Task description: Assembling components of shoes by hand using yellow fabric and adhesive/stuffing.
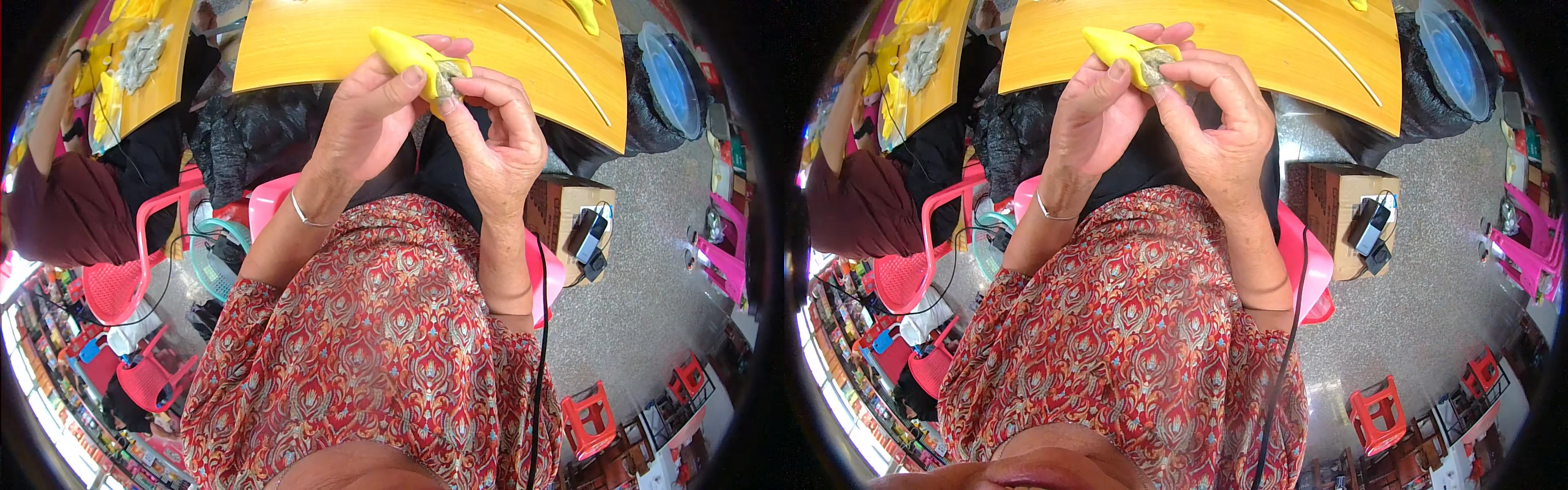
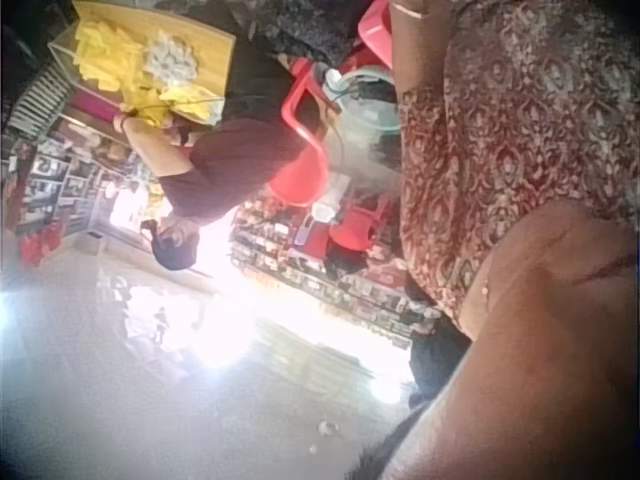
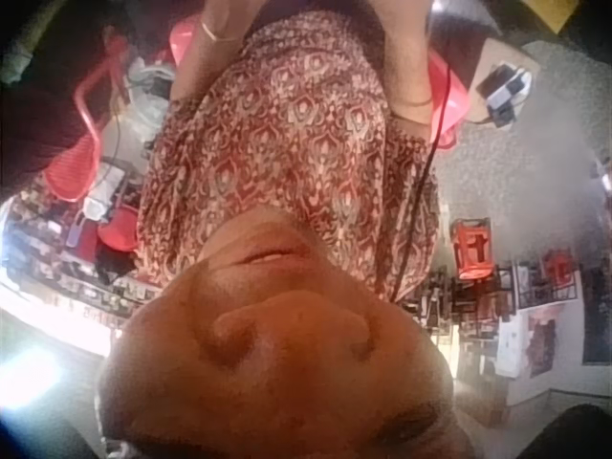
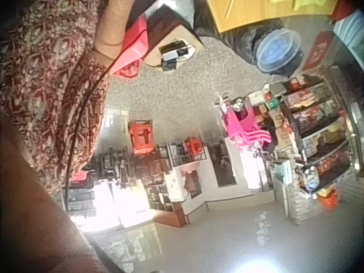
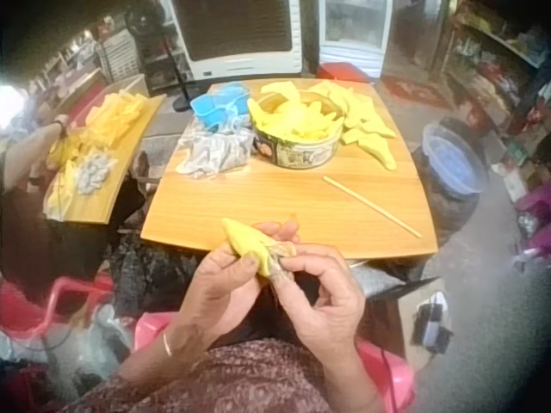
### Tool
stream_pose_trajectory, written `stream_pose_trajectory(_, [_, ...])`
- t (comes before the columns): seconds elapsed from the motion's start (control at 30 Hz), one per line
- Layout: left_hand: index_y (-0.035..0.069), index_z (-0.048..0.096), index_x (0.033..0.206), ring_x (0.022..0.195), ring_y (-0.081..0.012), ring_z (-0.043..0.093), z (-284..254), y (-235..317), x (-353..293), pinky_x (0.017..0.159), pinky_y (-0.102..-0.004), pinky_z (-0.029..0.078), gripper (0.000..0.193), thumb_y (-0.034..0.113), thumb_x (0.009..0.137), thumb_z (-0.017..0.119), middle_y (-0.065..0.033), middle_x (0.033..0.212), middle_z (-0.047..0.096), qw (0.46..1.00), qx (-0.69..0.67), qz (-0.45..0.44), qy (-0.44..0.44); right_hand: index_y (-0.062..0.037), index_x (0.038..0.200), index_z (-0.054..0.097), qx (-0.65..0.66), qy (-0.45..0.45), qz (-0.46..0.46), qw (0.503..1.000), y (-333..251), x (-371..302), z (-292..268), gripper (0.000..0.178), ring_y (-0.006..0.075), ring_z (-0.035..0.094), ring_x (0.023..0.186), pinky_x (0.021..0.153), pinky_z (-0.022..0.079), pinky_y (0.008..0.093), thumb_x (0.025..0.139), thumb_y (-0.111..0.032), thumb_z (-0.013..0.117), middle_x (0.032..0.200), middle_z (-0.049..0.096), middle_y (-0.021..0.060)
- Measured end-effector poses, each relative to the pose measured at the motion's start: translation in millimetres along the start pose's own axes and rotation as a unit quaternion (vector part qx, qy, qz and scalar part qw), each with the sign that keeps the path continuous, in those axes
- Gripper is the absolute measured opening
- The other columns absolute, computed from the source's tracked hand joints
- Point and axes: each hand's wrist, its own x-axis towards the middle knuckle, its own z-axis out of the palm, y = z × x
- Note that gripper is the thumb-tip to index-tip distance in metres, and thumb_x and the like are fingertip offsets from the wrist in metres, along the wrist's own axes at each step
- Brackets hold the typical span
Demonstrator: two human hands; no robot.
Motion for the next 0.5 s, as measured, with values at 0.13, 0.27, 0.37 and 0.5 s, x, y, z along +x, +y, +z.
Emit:
stream_pose_trajectory(0.13, [0.000, 0.047, 0.128, 0.129, -0.0266, 0.042, -2, -2, -1, 0.110, -0.0427, 0.030, 0.040, 0.022, 0.096, 0.052, -0.0192, 0.134, 0.047, 0.998, -0.054, -0.006, 0.038, -0.0041, 0.093, 0.068, -0.133, -0.043, -0.056, 0.989, -13, 4, 2, 0.020, 0.0249, 0.064, 0.089, 0.076, 0.050, 0.0312, 0.074, -0.006, 0.074, 0.092, 0.064, 0.0120])
stream_pose_trajectory(0.27, [-0.001, 0.049, 0.126, 0.125, -0.0265, 0.046, 3, 3, -3, 0.108, -0.0419, 0.034, 0.037, 0.022, 0.097, 0.051, -0.0188, 0.130, 0.051, 0.998, -0.031, -0.006, 0.049, -0.0051, 0.095, 0.069, -0.200, -0.046, -0.127, 0.970, -12, 5, 0, 0.021, 0.0250, 0.064, 0.085, 0.071, 0.050, 0.0314, 0.075, -0.010, 0.074, 0.091, 0.063, 0.0116])
stream_pose_trajectory(0.37, [-0.002, 0.051, 0.123, 0.119, -0.0261, 0.052, 1, 6, -5, 0.104, -0.0404, 0.039, 0.035, 0.022, 0.097, 0.050, -0.0194, 0.124, 0.055, 0.997, 0.034, 0.003, 0.068, -0.0039, 0.095, 0.069, -0.225, -0.085, -0.100, 0.966, -13, 3, -3, 0.021, 0.0241, 0.064, 0.081, 0.067, 0.050, 0.0305, 0.076, -0.013, 0.074, 0.089, 0.063, 0.0109])
stream_pose_trajectory(0.5, [-0.003, 0.052, 0.119, 0.108, -0.0247, 0.059, 7, 7, -3, 0.098, -0.0377, 0.045, 0.033, 0.022, 0.098, 0.049, -0.0192, 0.119, 0.058, 0.991, 0.079, -0.029, 0.102, -0.0007, 0.092, 0.068, -0.083, -0.093, -0.011, 0.992, -6, 3, -12, 0.018, 0.0200, 0.064, 0.073, 0.066, 0.050, 0.0284, 0.077, -0.010, 0.074, 0.082, 0.063, 0.0097])
